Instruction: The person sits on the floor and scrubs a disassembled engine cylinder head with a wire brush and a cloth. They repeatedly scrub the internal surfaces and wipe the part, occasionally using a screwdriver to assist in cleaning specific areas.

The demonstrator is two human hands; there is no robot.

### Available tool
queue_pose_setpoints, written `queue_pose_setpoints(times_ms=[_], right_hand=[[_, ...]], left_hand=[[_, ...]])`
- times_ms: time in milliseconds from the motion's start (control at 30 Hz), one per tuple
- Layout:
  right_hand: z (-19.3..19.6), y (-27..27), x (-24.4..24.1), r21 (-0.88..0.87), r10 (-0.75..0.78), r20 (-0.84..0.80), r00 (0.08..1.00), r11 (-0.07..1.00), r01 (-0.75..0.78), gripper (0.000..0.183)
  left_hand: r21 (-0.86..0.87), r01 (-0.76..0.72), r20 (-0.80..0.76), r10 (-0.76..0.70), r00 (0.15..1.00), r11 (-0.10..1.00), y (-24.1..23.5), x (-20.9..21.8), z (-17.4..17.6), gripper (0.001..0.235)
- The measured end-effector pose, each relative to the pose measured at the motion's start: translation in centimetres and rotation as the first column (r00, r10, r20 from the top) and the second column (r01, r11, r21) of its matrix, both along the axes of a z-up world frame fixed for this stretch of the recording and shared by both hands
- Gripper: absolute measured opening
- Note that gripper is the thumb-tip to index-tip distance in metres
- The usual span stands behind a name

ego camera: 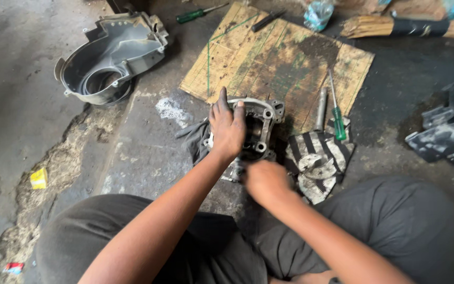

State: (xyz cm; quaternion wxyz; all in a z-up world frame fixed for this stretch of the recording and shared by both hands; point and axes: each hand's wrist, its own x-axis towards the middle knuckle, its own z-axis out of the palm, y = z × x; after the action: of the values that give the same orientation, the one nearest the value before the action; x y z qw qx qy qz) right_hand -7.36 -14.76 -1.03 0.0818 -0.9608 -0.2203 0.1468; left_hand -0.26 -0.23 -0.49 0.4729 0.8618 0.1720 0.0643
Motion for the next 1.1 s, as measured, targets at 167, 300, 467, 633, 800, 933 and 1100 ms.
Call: queue_pose_setpoints(times_ms=[167,300,467,633,800,933,1100], right_hand=[[0.7,-0.1,0.6,0.103,-0.051,-0.063,0.997,0.993,0.057,0.031],[1.7,-2.6,0.2,0.012,0.017,-0.016,1.000,1.000,-0.017,0.033],[0.3,-1.3,0.3,0.027,0.184,0.106,0.977,0.982,-0.188,0.033],[0.0,1.2,0.7,0.086,0.148,0.052,0.988,0.985,-0.152,0.036],[0.0,1.3,0.9,0.082,0.114,0.043,0.993,0.990,-0.117,0.034],[-0.7,1.2,1.1,0.066,0.140,0.102,0.985,0.987,-0.147,0.025],[-0.8,1.9,-0.3,-0.085,0.214,0.131,0.968,0.975,-0.204,0.021]], left_hand=[[-0.006,0.063,0.011,-0.063,0.998,0.998,0.4,0.2,0.6,0.071],[0.017,0.126,0.048,-0.127,0.991,0.992,0.6,0.6,-0.1,0.070],[0.081,0.300,0.082,-0.306,0.949,0.951,1.9,0.7,-1.2,0.061],[0.094,0.371,0.153,-0.382,0.912,0.924,2.8,1.0,-1.3,0.059],[0.272,0.380,0.118,-0.422,0.899,0.884,2.9,0.3,0.5,0.052],[0.335,0.367,0.093,-0.419,0.903,0.868,2.7,0.6,0.8,0.049],[0.387,0.338,0.141,-0.418,0.898,0.858,2.6,0.2,0.4,0.052]])
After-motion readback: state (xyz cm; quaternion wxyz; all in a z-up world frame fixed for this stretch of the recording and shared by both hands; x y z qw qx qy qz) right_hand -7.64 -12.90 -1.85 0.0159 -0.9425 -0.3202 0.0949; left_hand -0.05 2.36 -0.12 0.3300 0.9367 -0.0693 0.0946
